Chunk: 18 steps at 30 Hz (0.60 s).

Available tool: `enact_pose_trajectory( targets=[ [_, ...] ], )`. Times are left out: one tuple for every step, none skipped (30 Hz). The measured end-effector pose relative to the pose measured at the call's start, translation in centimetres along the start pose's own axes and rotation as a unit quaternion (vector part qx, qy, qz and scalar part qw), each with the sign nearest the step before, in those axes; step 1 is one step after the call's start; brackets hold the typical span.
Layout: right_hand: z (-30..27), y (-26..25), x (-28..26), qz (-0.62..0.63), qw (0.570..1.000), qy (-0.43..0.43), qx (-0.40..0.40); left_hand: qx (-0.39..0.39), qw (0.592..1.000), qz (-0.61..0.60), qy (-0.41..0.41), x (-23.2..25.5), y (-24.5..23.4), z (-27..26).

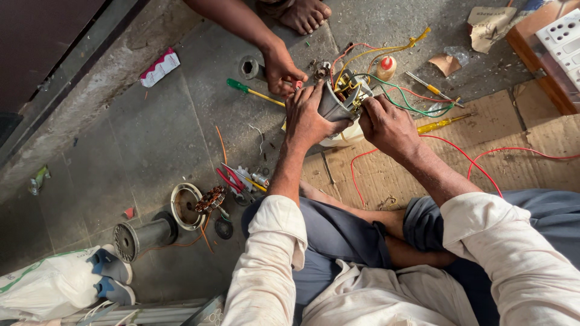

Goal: The person repairs an electric motor by stripping and connecting various colored wires using a pair of pliers and their hands while seated on the floor.

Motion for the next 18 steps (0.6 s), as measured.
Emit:
enact_pose_trajectory(
  targets=[
    [0.0,0.0,0.0,0.0,1.0,0.001,0.001,-0.003,1.0,0.001,-0.001,-0.1,0.1,0.0],
    [0.0,-0.1,0.1,0.004,1.0,-0.002,0.001,-0.007,1.0,0.002,-0.001,-0.2,0.2,0.0],
    [0.0,-0.1,0.0,0.008,1.0,-0.006,0.001,-0.007,1.0,0.002,0.0,-0.2,0.3,0.0],
    [0.1,-0.1,0.0,0.008,1.0,-0.005,0.001,-0.001,1.0,0.009,0.006,-0.3,0.4,0.0],
    [0.1,-0.2,-0.1,0.009,1.0,-0.01,0.008,0.005,1.0,0.016,0.012,-0.3,0.4,0.0],
    [0.1,-0.2,-0.2,0.012,1.0,-0.015,0.015,0.005,1.0,0.015,0.012,-0.3,0.4,0.0],
    [0.2,-0.3,-0.3,0.011,1.0,-0.015,0.014,-0.002,1.0,0.015,0.006,-0.3,0.4,0.1],
    [0.1,-0.4,-0.3,0.022,1.0,-0.005,0.017,-0.009,1.0,0.015,0.001,-0.3,0.3,0.0],
    [0.1,-0.5,-0.3,0.033,0.999,0.005,0.02,-0.01,1.0,0.014,0.0,-0.1,0.1,0.0],
    [0.1,-0.6,-0.4,0.032,0.999,0.008,0.018,0.013,0.999,0.039,0.019,0.3,-0.3,0.0],
    [0.1,-0.6,-0.4,0.069,0.997,0.015,0.024,0.036,0.997,0.064,0.037,0.7,-0.8,-0.2],
    [-0.2,-0.7,-0.4,0.104,0.994,0.024,0.03,0.032,0.997,0.059,0.037,1.0,-1.1,-0.5],
    [-0.4,-0.7,-0.5,0.101,0.994,0.03,0.027,0.096,0.991,0.073,0.049,1.3,-2.0,-1.0],
    [-0.6,-0.8,-0.4,0.106,0.993,0.039,0.027,0.16,0.981,0.086,0.062,1.7,-2.8,-1.7],
    [-1.1,-1.0,-0.5,0.111,0.992,0.048,0.028,0.156,0.983,0.08,0.063,1.8,-3.4,-2.3],
    [-1.5,-1.3,-0.7,0.108,0.992,0.051,0.027,0.233,0.971,0.005,0.056,1.6,-4.7,-3.2],
    [-1.9,-1.6,-0.9,0.101,0.993,0.059,0.015,0.307,0.948,-0.068,0.049,1.6,-5.7,-4.3],
    [-2.2,-2.0,-1.0,0.094,0.993,0.066,0.005,0.319,0.938,-0.134,0.026,1.7,-6.2,-5.7]
  ],
)
Point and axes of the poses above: each hand's wrist, its own z-axis towards the middle knuckle, its own y-axis out of the palm, x = y × z, the point moved 3 cm from there along z, towards the middle knuckle, and after that the axes turned 7 degrees about z, right-handed, at the moved point
